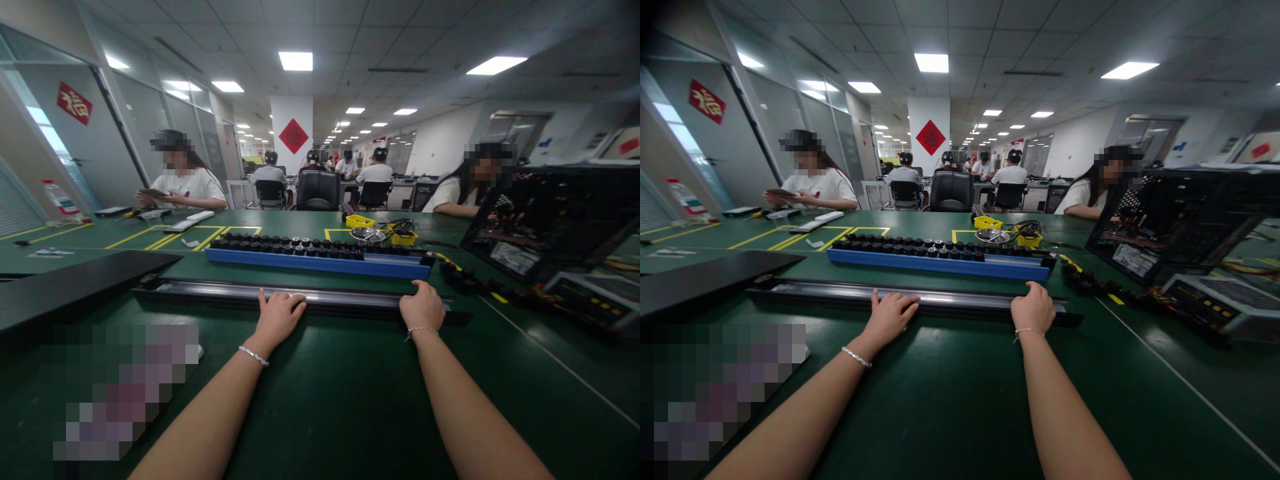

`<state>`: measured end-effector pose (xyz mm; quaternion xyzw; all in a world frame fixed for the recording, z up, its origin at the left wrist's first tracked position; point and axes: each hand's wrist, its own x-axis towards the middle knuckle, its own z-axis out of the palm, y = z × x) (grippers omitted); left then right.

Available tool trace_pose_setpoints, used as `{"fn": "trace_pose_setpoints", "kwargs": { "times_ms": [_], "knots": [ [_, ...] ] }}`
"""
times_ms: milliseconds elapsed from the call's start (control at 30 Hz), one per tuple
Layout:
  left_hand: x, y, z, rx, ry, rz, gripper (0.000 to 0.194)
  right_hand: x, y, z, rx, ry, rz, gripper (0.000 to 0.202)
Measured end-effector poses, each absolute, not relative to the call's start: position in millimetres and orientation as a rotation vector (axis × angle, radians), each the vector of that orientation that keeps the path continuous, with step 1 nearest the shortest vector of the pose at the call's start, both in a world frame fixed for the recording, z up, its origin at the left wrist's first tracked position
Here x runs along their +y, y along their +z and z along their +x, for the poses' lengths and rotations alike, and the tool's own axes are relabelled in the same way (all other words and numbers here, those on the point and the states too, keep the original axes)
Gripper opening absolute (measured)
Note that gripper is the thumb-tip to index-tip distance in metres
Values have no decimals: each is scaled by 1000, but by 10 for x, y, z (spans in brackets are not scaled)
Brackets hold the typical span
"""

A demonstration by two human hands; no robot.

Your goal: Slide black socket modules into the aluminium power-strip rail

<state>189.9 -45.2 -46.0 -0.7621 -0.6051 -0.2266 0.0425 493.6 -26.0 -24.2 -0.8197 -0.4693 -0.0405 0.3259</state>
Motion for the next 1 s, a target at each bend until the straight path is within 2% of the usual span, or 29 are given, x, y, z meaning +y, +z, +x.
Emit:
{"fn": "trace_pose_setpoints", "kwargs": {
  "times_ms": [1000],
  "knots": [
    [-470,-411,1912,-1895,-643,-2346,34,-255,-253,5167,-1126,-157,-2182,42]
  ]
}}
